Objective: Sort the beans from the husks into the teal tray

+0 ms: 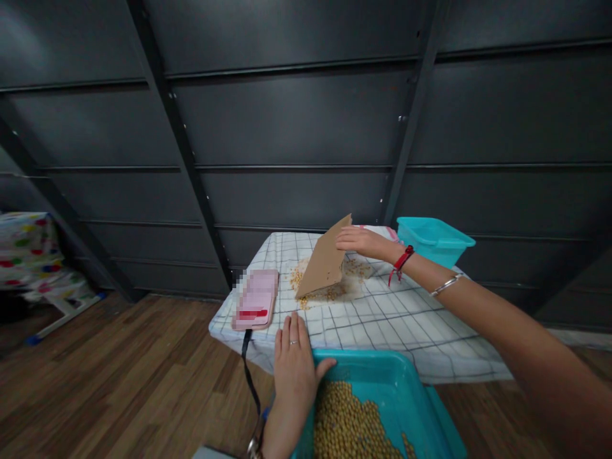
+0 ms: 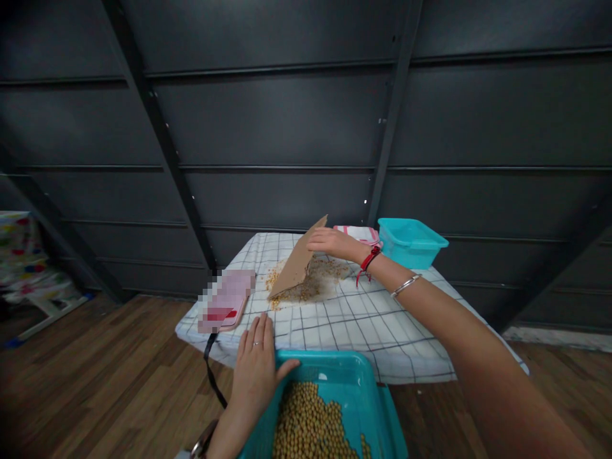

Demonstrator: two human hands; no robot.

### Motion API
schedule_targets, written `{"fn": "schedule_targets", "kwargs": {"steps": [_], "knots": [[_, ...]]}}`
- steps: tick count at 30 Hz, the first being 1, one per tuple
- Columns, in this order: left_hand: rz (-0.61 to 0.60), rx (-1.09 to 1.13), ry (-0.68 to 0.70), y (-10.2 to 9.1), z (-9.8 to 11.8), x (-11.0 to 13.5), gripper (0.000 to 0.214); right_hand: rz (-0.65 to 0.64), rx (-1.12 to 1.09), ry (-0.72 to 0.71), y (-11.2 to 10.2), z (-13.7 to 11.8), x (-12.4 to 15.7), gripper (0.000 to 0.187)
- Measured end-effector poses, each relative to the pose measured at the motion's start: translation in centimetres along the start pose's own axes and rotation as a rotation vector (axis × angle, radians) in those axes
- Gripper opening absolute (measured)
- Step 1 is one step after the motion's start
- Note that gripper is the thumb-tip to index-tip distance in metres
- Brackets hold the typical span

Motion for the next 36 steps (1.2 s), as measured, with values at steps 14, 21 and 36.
{"fn": "schedule_targets", "kwargs": {"steps": [14, 21, 36], "knots": [[-0.020, -0.013, 0.024, 0.2, 0.4, -0.2, 0.088, -0.048, 0.108, 0.155, -0.1, 0.7, 0.1, 0.023], [-0.021, 0.007, 0.018, 0.3, 0.3, -0.1, 0.086, -0.143, 0.154, 0.159, 0.7, -0.8, -0.1, 0.018], [-0.045, -0.015, 0.016, 0.1, 0.7, -0.2, 0.083, -0.145, 0.247, 0.162, -2.5, -2.6, 1.3, 0.022]]}}
Point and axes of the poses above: each hand's wrist, its own x-axis away from the middle knuckle, its own y-axis out of the palm, z = x × y, the point moved 10 cm from there along -x, towards the middle knuckle, and after that the axes turned 1 degree about z, right-handed, at the moved point
